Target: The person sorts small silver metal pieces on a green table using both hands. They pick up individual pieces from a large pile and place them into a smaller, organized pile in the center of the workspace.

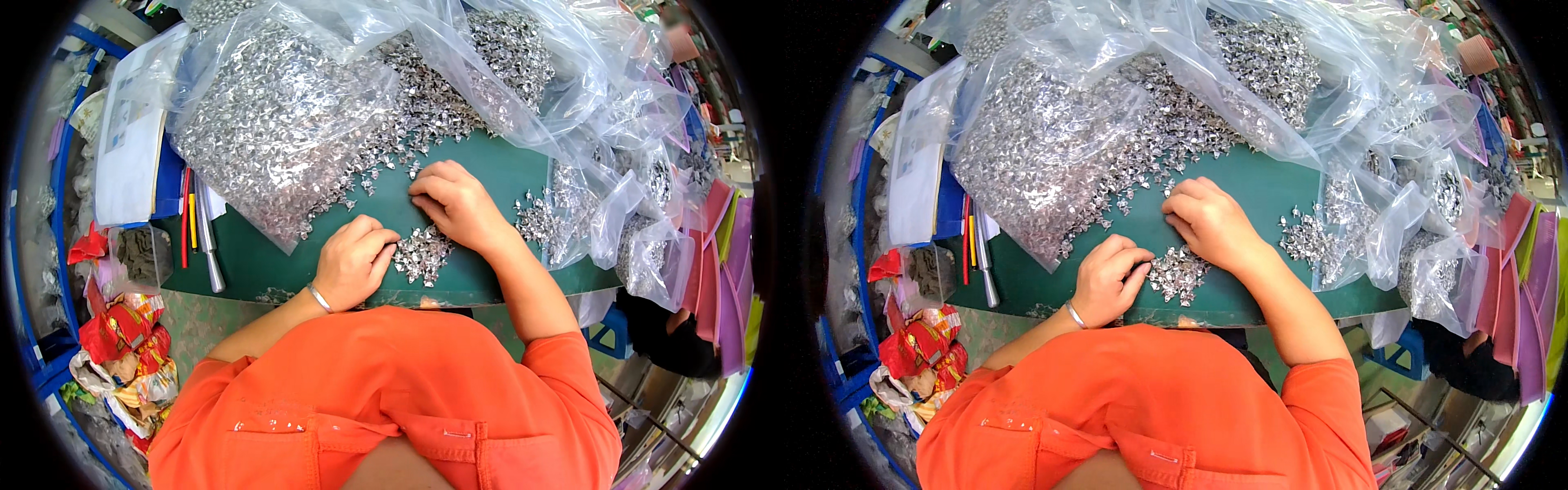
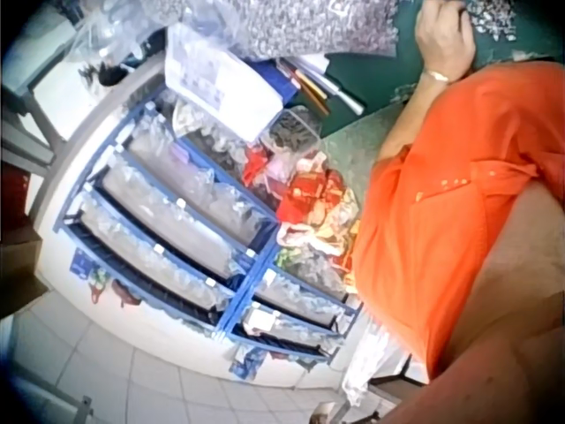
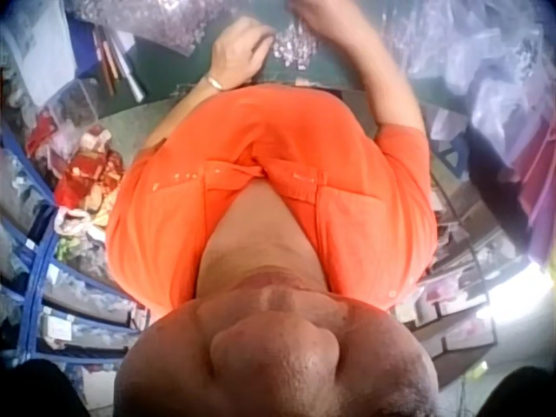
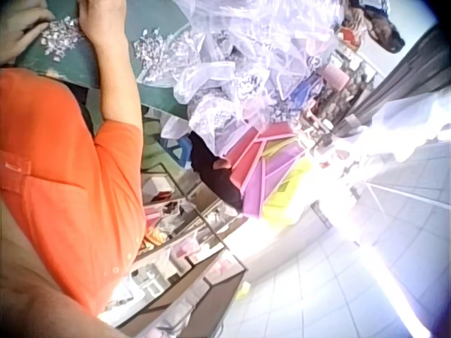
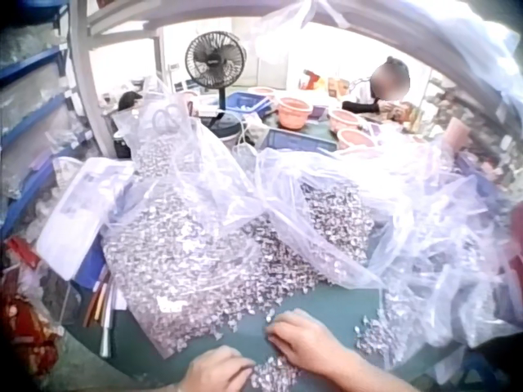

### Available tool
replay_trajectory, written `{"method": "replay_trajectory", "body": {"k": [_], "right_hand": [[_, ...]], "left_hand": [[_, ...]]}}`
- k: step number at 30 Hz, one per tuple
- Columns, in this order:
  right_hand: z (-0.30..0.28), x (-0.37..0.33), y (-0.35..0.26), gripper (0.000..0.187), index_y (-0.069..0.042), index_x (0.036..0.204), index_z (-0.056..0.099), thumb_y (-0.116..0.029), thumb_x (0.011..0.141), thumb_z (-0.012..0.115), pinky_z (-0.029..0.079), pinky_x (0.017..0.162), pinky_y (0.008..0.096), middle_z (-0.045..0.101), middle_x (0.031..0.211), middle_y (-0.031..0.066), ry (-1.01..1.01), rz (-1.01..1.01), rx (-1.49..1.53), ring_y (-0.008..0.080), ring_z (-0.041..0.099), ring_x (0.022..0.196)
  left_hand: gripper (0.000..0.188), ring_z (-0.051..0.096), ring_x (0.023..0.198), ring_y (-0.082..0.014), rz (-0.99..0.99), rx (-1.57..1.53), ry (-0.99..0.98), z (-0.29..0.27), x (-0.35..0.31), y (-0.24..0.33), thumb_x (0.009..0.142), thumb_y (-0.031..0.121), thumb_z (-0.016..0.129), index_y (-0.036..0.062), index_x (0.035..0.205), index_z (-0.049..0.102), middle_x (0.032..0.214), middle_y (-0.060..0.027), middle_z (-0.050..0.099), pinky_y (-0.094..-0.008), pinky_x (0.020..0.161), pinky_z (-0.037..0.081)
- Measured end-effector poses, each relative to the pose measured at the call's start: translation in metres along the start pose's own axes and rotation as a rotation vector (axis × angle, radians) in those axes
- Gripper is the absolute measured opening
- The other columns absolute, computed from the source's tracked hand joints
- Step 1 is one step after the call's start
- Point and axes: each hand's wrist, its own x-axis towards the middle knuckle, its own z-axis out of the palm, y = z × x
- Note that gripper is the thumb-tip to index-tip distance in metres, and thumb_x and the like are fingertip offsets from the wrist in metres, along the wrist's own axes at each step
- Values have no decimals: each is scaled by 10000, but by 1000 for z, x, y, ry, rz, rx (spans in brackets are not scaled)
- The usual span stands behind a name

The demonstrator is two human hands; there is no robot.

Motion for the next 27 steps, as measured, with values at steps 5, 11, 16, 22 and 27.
{"method": "replay_trajectory", "body": {"k": [5,11,16,22,27], "right_hand": [[-12,2,-3,60,-19,913,728,-40,868,695,538,791,454,674,940,163,-40,312,-28,379,666,900],[-19,-5,7,96,-10,955,701,-13,859,705,538,801,439,669,940,148,93,294,50,369,659,886],[-4,-9,8,116,-33,946,696,-19,835,728,531,815,432,675,957,126,65,87,-90,348,647,928],[-8,-11,9,73,-29,928,705,-22,855,707,532,809,445,671,952,142,20,187,-112,365,645,905],[-20,-9,8,130,-10,960,711,48,862,651,548,789,428,662,939,159,101,268,-64,381,664,891]], "left_hand": [[138,626,768,-272,34,1,26,1,-1,-2,831,12,743,52,961,724,902,-86,622,-375,671,501],[138,627,769,-271,16,2,16,1,-2,-2,830,10,743,50,960,721,902,-86,619,-373,672,501],[140,621,764,-270,22,-10,17,0,0,-1,828,11,745,49,961,721,900,-84,617,-373,667,496],[142,621,767,-269,17,2,17,0,0,0,825,11,745,49,960,721,899,-83,616,-374,671,493],[136,621,766,-269,26,1,29,1,-1,-2,826,13,746,46,956,721,902,-86,619,-374,671,494]]}}
